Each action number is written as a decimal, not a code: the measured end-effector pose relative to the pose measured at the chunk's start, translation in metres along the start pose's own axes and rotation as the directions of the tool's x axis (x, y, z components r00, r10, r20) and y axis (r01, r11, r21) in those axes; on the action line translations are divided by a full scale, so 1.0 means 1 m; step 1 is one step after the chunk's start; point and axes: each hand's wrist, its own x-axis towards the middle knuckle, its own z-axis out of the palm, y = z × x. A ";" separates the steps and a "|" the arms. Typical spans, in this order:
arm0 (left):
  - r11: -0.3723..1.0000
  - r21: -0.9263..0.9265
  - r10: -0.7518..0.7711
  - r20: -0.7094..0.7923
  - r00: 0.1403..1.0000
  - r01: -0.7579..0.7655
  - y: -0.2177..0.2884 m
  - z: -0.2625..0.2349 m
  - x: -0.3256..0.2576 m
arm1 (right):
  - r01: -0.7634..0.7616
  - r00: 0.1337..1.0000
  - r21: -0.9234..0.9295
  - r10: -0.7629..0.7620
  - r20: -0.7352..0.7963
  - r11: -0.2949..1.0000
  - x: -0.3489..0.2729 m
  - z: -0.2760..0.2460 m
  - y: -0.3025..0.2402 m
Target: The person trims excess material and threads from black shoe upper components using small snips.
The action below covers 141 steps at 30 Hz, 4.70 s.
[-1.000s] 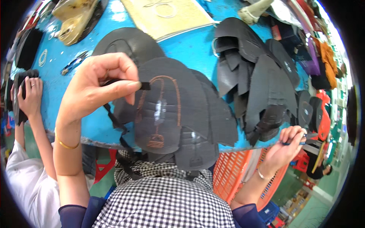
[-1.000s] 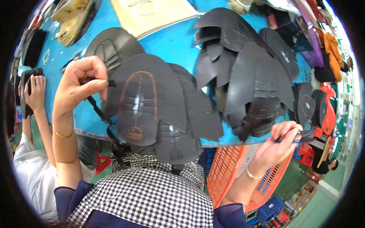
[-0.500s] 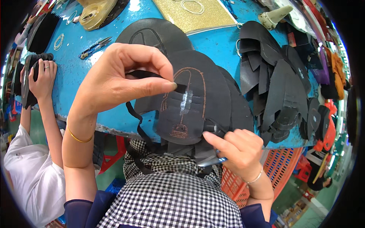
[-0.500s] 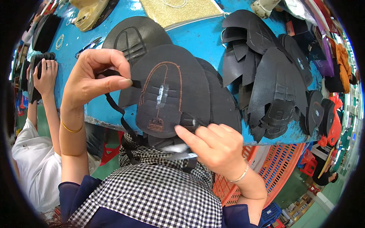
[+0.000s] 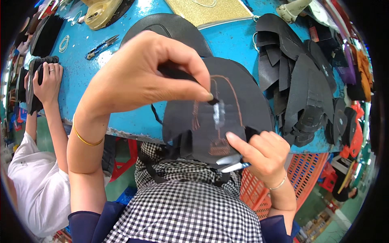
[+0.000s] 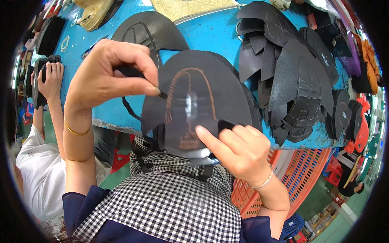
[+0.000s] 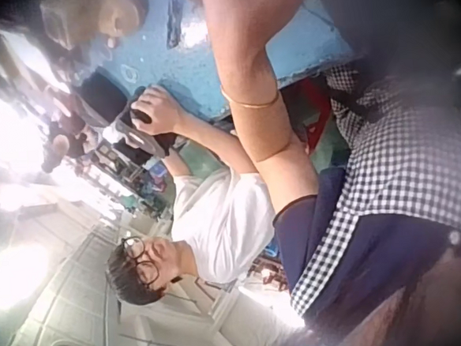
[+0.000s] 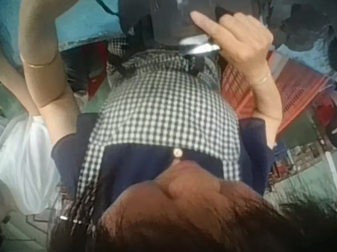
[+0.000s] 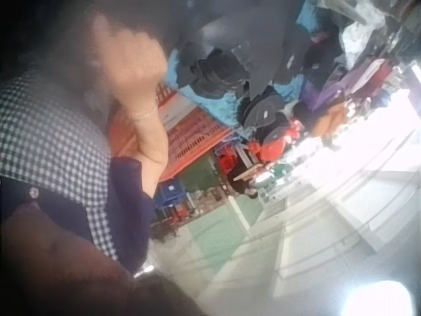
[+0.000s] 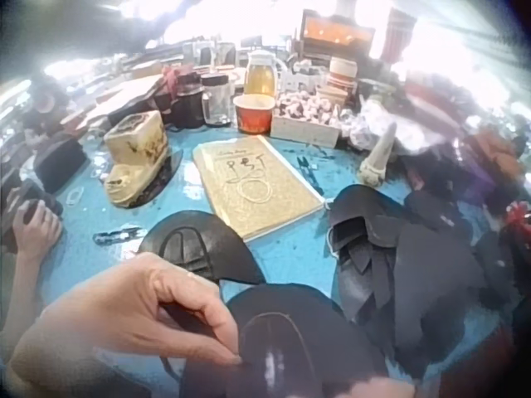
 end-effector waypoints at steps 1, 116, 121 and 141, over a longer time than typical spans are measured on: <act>0.999 -0.021 -0.034 0.050 0.998 0.035 0.000 0.007 0.006 | -0.008 1.000 0.001 0.008 0.026 1.000 -0.011 -0.004 0.003; 0.996 0.087 0.002 0.123 0.992 -0.012 0.007 0.029 0.028 | -0.024 0.360 0.977 0.913 -0.191 0.214 -0.103 -0.047 0.081; 0.953 0.282 -0.012 0.402 0.916 -0.111 0.004 0.055 0.046 | -0.113 0.119 0.909 0.913 -0.389 0.402 -0.097 -0.055 0.071; 0.776 0.577 0.072 0.320 0.945 -0.255 -0.014 0.083 0.049 | -0.098 0.949 0.203 0.030 0.313 0.974 -0.020 -0.011 0.043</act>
